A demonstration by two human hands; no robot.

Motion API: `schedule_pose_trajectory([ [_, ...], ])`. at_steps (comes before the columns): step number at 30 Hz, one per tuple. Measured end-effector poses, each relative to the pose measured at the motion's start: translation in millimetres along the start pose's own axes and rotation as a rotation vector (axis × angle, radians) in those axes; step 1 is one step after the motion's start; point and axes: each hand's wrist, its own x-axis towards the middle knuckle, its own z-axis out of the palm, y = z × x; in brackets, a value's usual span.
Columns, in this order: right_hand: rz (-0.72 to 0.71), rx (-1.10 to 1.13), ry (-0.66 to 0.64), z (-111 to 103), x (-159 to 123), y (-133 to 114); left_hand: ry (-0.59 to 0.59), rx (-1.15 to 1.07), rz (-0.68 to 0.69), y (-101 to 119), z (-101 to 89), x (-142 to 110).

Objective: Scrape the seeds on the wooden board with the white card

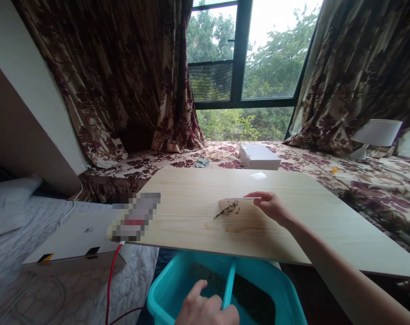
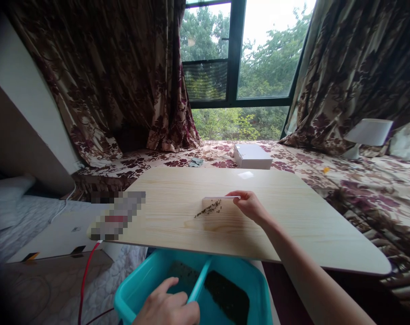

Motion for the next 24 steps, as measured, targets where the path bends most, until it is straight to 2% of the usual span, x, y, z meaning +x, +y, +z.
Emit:
schedule_pose_trajectory([
  [3,-0.002,-0.017,0.003,-2,-10,-2,-0.010,-0.021,-0.035,2,-4.6,3],
  [8,-0.028,-0.034,0.005,-5,-29,-7,-0.079,-0.131,-0.138,19,-37.9,7],
  [11,-0.040,-0.032,-0.001,-7,-38,-9,0.010,-0.190,-0.209,33,-56.3,2],
  [14,-0.036,-0.037,-0.015,-7,-43,-9,0.051,-0.225,-0.266,45,-66.5,-5],
  [18,-0.057,-0.018,0.032,-7,-44,-9,0.053,-0.213,-0.300,53,-68.2,-9],
  [24,-0.170,0.222,0.169,-16,-58,-8,0.059,-0.165,-0.190,47,-55.9,-4],
])
